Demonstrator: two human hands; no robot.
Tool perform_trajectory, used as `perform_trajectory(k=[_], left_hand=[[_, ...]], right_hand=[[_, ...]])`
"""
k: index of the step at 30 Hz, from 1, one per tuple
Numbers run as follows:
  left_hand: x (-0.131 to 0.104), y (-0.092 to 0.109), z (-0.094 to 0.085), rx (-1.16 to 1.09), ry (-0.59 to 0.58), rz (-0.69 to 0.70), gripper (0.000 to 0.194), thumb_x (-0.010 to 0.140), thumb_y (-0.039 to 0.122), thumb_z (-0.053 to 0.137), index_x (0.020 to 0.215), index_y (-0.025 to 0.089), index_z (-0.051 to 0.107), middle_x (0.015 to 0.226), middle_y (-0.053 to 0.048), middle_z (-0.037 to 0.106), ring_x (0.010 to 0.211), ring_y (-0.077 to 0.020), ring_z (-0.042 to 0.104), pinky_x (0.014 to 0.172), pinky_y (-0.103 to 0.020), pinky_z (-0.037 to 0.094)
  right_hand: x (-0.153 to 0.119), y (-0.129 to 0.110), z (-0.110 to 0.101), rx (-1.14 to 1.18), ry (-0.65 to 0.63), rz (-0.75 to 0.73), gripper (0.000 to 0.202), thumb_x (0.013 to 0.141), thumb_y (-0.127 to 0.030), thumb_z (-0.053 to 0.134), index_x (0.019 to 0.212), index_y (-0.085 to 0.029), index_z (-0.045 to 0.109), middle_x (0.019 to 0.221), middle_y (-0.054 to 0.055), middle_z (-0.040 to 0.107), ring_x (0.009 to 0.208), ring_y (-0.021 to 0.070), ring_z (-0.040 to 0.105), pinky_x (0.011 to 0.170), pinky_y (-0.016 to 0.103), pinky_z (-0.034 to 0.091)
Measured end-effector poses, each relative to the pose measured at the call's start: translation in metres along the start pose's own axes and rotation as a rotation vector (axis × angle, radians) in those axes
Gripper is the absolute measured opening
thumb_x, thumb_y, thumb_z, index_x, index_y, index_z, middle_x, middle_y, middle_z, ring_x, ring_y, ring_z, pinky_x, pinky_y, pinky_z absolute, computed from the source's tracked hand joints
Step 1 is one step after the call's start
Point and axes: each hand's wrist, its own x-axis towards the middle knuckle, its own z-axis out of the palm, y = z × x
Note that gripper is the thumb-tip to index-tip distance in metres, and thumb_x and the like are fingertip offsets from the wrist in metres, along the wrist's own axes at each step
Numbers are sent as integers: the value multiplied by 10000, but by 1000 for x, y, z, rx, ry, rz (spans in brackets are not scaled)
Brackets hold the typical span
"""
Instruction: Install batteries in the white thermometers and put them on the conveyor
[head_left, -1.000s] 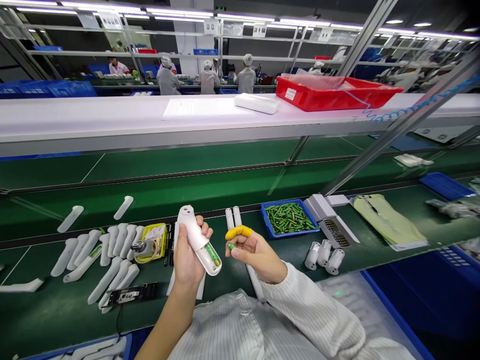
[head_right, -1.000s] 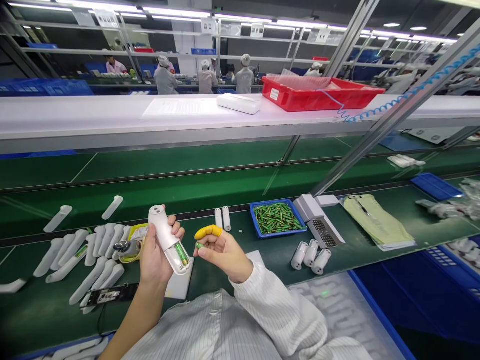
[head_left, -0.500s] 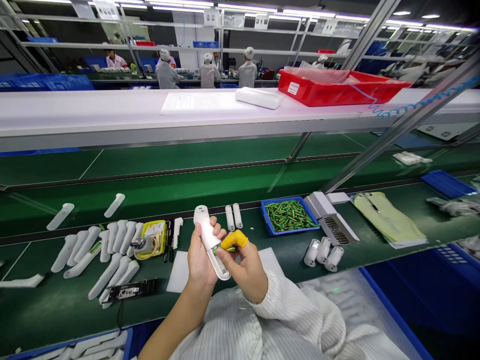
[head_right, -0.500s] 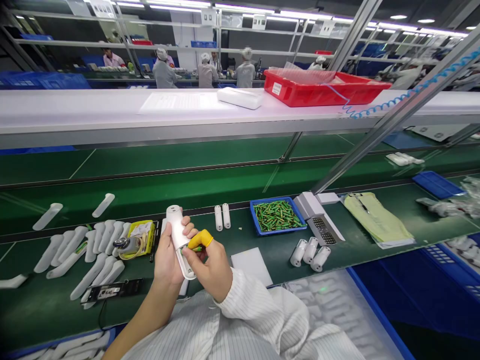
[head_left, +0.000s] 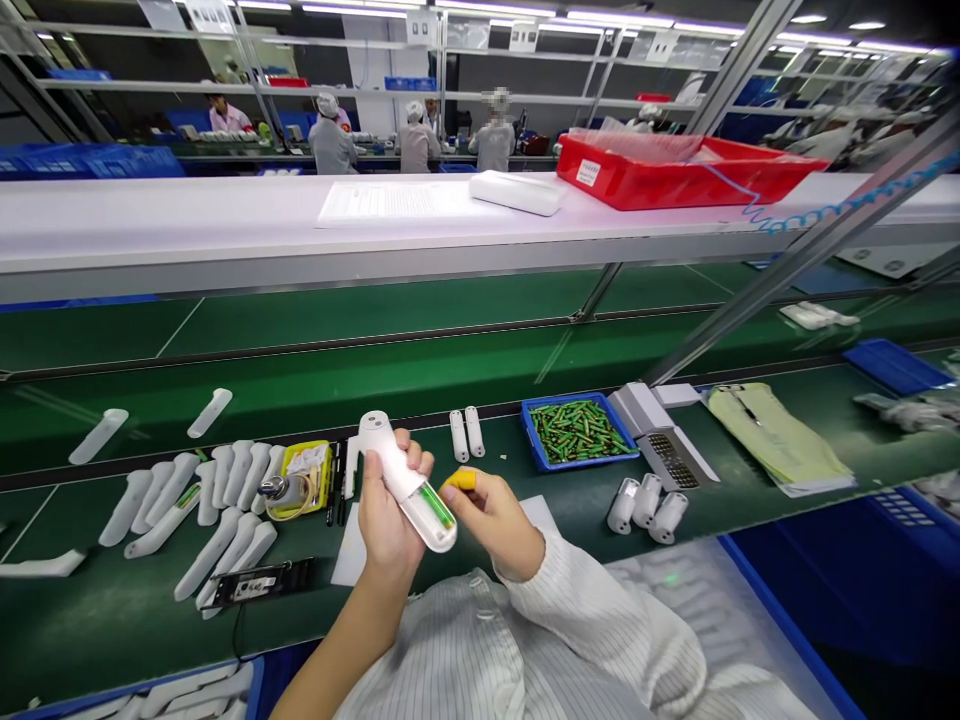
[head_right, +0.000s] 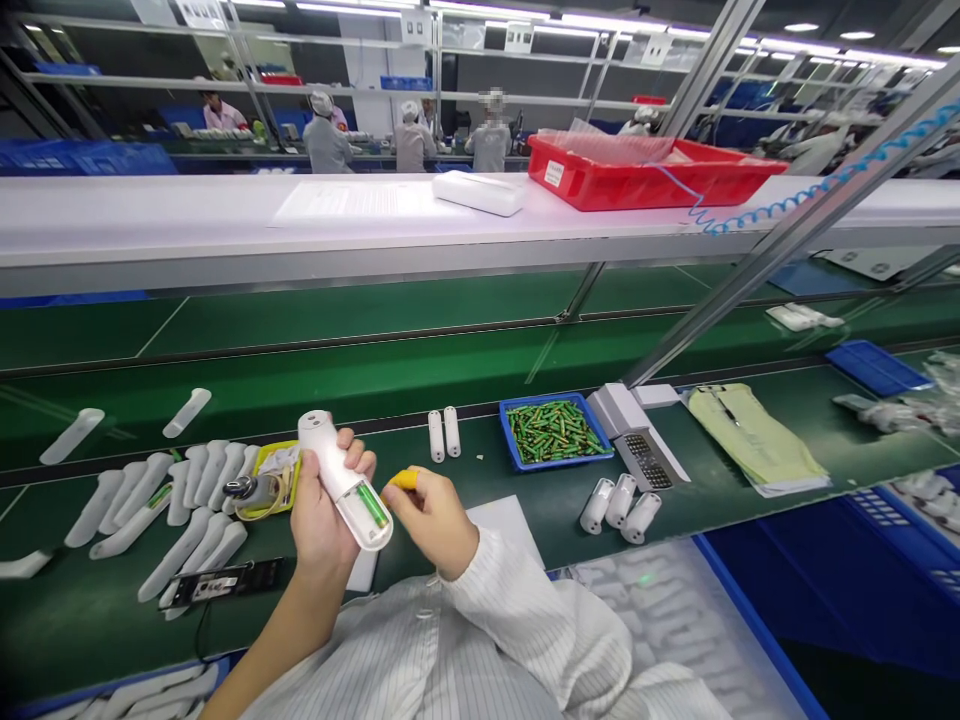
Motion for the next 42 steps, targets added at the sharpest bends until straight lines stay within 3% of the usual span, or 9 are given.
perform_trajectory(k=[3, 9, 13, 19, 27, 30, 35, 39, 42], left_hand=[[-8, -1, 9, 21, -77, -107, 179, 866, 348, 497, 830, 182, 554, 780, -11, 442, 626, -94, 408, 606, -224, 416], [8, 11, 3, 59, -10, 62, 171, 850, 326, 514, 878, 169, 575, 866, -27, 477, 671, -104, 431, 639, -241, 431], [12, 11, -5, 115, 17, 49, 126, 842, 284, 519, 902, 185, 569, 884, -27, 510, 708, -113, 469, 688, -254, 445], [1, 3, -2, 212, -36, -21, 237, 794, 329, 621, 1003, 235, 558, 889, -13, 550, 733, -109, 519, 708, -241, 458], [6, -2, -2, 111, 192, -8, 337, 719, 315, 727, 1012, 236, 581, 882, 17, 577, 787, -92, 560, 767, -238, 483], [7, -2, -1, 113, 98, -79, 410, 707, 378, 733, 1060, 222, 597, 953, -2, 615, 909, -129, 594, 850, -270, 487], [15, 5, -10, 404, -202, -276, 439, 781, 359, 656, 1182, 210, 559, 1098, -61, 649, 1037, -199, 602, 841, -298, 501], [26, 0, -24, 596, -223, -171, 387, 793, 376, 633, 1130, 193, 583, 996, -62, 686, 950, -200, 637, 809, -303, 508], [36, -4, -32, 606, -257, -247, 420, 731, 405, 693, 1068, 165, 626, 1025, -94, 683, 1001, -229, 621, 778, -286, 514]], right_hand=[[4, 10, 4, 130, -51, -9, 271, 826, -409, 565, 738, -156, 603, 734, 11, 536, 683, 135, 521, 621, 267, 416], [4, -1, -32, 338, 152, 78, 374, 819, -550, 538, 893, -184, 523, 571, -61, 444, 445, 74, 384, 421, 216, 278], [3, -21, -43, 476, 28, 73, 365, 742, -514, 656, 793, -199, 479, 553, -77, 454, 394, 49, 366, 386, 196, 250], [5, -27, -18, 209, 61, 19, 222, 734, -328, 698, 819, -176, 561, 622, -47, 489, 542, 80, 464, 516, 217, 392], [-11, -4, -3, -257, 203, -452, 357, 855, -252, 590, 1201, -206, 516, 1170, 113, 563, 1055, 215, 561, 860, 344, 487], [-10, 5, -4, -96, 323, -344, 221, 877, -225, 546, 1097, -213, 565, 1089, 84, 619, 1026, 204, 584, 905, 369, 466], [-5, 5, -9, 457, 181, 17, 325, 851, -421, 580, 1082, -192, 564, 834, 36, 656, 580, 104, 543, 484, 219, 411], [-4, 2, -12, 542, 152, 57, 345, 817, -428, 629, 1054, -184, 573, 811, 35, 659, 569, 88, 514, 464, 199, 372], [0, 6, -17, 612, 109, 118, 370, 812, -463, 625, 1029, -170, 561, 752, 36, 665, 520, 86, 518, 425, 190, 342]])
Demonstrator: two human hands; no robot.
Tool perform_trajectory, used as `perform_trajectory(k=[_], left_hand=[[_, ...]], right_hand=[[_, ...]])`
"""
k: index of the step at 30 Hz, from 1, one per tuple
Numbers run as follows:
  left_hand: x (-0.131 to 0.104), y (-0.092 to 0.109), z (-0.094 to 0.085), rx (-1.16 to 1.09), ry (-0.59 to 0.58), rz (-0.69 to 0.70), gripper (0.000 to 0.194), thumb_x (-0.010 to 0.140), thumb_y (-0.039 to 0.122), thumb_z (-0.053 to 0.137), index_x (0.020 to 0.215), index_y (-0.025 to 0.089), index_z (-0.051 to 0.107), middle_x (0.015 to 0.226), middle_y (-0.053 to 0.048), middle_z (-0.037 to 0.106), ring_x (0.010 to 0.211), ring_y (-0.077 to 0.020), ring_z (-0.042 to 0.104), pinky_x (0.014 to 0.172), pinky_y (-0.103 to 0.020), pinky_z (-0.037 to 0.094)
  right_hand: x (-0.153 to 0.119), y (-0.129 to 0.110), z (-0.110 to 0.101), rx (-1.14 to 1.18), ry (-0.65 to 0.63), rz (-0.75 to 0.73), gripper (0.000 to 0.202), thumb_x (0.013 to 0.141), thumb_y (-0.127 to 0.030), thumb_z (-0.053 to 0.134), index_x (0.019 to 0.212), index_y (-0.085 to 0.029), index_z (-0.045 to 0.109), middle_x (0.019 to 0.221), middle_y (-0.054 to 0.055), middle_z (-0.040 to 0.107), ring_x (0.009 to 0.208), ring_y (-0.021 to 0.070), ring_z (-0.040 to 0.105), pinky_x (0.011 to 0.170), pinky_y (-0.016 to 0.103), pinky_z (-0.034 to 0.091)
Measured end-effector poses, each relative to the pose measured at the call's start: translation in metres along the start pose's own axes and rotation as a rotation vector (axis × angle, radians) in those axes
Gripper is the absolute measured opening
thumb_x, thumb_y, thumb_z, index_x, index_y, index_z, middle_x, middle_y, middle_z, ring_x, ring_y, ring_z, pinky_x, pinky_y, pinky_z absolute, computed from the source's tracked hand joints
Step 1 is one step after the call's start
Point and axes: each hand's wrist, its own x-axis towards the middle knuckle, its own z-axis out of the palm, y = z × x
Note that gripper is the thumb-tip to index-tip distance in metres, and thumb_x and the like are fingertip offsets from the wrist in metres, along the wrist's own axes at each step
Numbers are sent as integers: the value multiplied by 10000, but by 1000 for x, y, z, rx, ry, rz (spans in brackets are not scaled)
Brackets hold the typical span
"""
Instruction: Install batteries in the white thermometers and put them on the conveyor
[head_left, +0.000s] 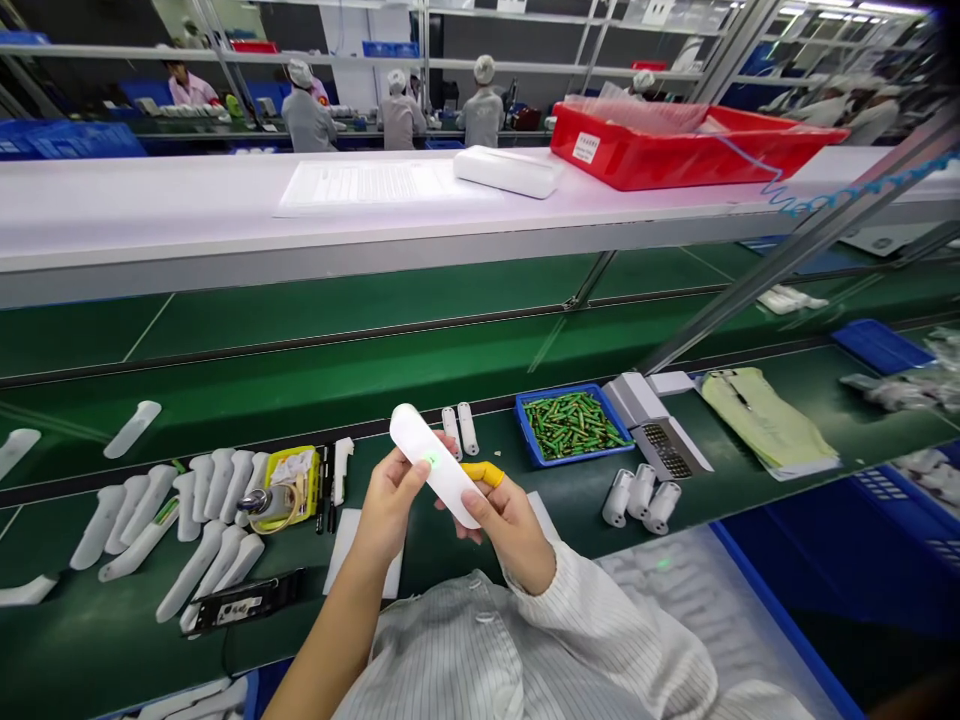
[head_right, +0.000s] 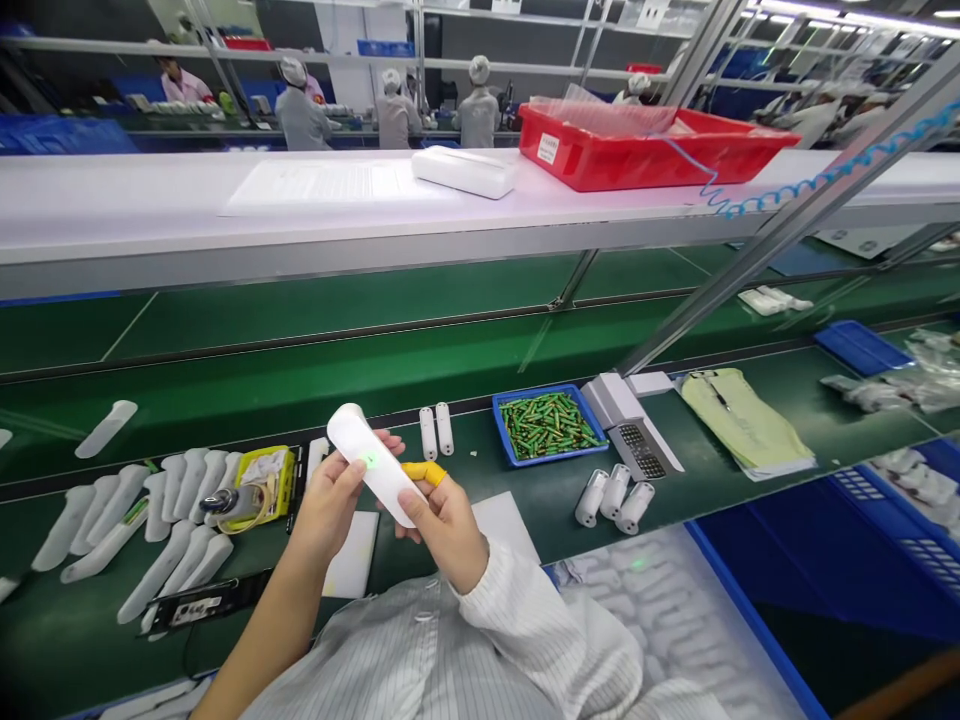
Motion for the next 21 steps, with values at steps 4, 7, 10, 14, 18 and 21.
perform_trajectory(k=[4, 7, 10, 14, 18, 21], left_hand=[[15, -9, -8, -120, -74, -23, 484, 575, 464, 795, 922, 151, 668, 929, -86, 674, 986, -255, 620, 735, -283, 531], [28, -22, -11, -177, -97, -29, 481, 558, 481, 800, 889, 158, 669, 870, -65, 658, 981, -246, 623, 813, -303, 528], [50, -39, -14, -200, -33, -139, 494, 581, 525, 769, 896, 158, 667, 864, -68, 666, 980, -250, 627, 854, -334, 526], [102, -64, -34, 121, 143, -306, 527, 773, 607, 514, 1033, 166, 639, 863, -60, 661, 827, -191, 650, 776, -341, 549], [170, -89, -79, 598, 214, -400, 415, 867, 401, 435, 1033, 66, 612, 752, -73, 626, 587, -151, 601, 609, -337, 540], [216, -106, -116, 869, 289, -325, 346, 868, 334, 509, 1108, 91, 563, 907, -85, 636, 722, -163, 622, 671, -350, 538]], right_hand=[[9, 3, -6, 153, -111, 117, 401, 792, -506, 630, 935, -141, 545, 716, 57, 667, 469, 81, 517, 380, 180, 313], [18, 13, -11, 156, -169, 143, 448, 812, -561, 570, 932, -130, 533, 742, 74, 669, 471, 83, 528, 369, 179, 325], [36, 26, -32, -391, -175, 161, 436, 942, -508, 345, 1008, -129, 551, 766, 60, 681, 498, 93, 581, 420, 196, 421], [69, 32, -111, -1038, 123, 250, 339, 992, -267, 285, 1090, -123, 576, 984, 102, 680, 764, 133, 660, 737, 292, 527], [98, 30, -215, -1404, 410, 376, 273, 932, -262, 484, 1154, -121, 555, 1226, 136, 556, 1124, 240, 542, 975, 476, 424], [115, 39, -268, -1592, 388, 440, 318, 897, -297, 556, 1190, -174, 543, 1299, 99, 504, 1144, 242, 521, 958, 478, 446]])
